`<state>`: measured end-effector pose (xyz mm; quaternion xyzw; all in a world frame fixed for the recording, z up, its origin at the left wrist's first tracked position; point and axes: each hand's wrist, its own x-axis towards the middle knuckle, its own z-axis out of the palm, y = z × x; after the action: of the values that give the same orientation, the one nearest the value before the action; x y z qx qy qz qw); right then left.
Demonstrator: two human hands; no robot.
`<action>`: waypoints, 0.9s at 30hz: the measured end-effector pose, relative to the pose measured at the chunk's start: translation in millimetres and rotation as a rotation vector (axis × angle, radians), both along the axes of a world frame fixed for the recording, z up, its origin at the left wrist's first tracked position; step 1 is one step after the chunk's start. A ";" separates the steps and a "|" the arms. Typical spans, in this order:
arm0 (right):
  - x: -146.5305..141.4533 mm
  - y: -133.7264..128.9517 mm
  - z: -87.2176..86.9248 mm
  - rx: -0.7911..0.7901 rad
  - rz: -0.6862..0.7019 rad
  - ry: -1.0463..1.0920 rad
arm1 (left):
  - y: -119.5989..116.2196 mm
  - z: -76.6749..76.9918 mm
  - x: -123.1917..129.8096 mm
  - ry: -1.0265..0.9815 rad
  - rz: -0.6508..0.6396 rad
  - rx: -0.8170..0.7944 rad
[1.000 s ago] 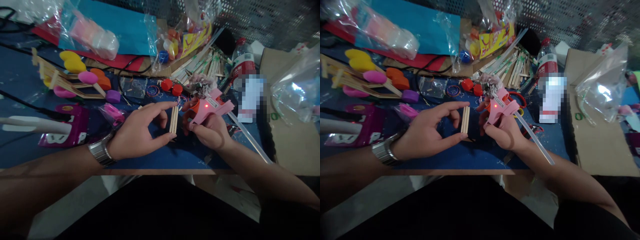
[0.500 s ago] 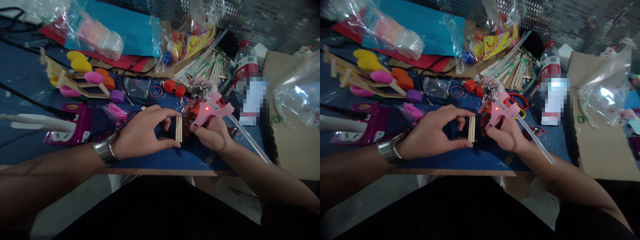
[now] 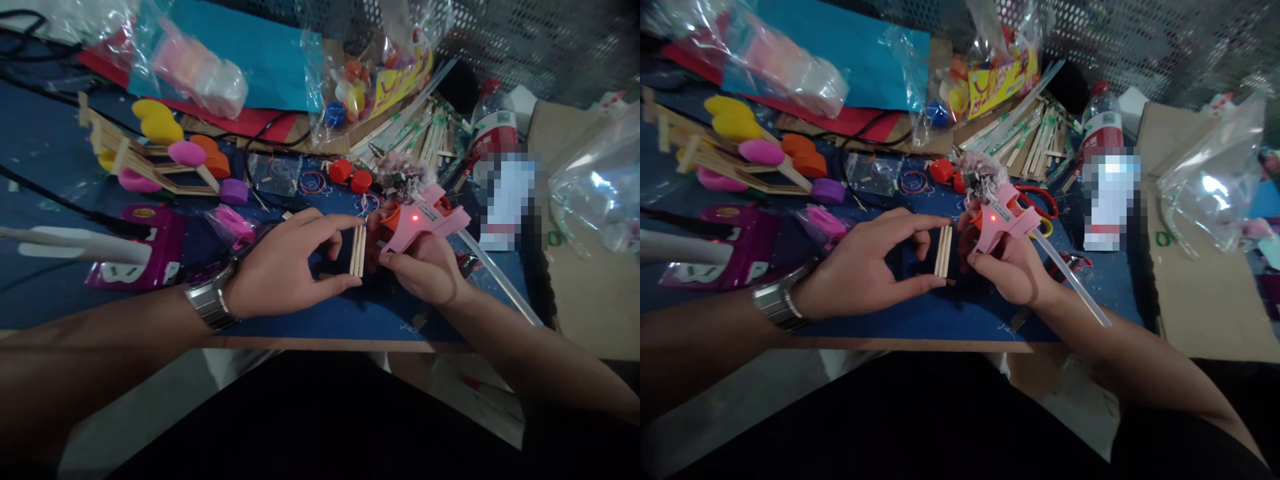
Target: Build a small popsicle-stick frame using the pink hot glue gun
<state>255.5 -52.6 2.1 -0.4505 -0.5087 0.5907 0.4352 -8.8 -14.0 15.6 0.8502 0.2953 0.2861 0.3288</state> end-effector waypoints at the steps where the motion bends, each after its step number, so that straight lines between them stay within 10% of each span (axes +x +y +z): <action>1: 0.3 0.0 -0.2 -0.009 0.000 -0.007 | -0.4 0.2 0.0 0.001 0.001 0.000; 27: 1.2 -1.0 14.2 0.088 0.102 -0.173 | -2.8 -6.3 1.0 0.002 -0.167 0.021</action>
<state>256.7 -53.6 16.3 -0.4537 -0.5920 0.5481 0.3784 -7.7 -16.7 9.3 0.8756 0.2205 0.2599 0.3421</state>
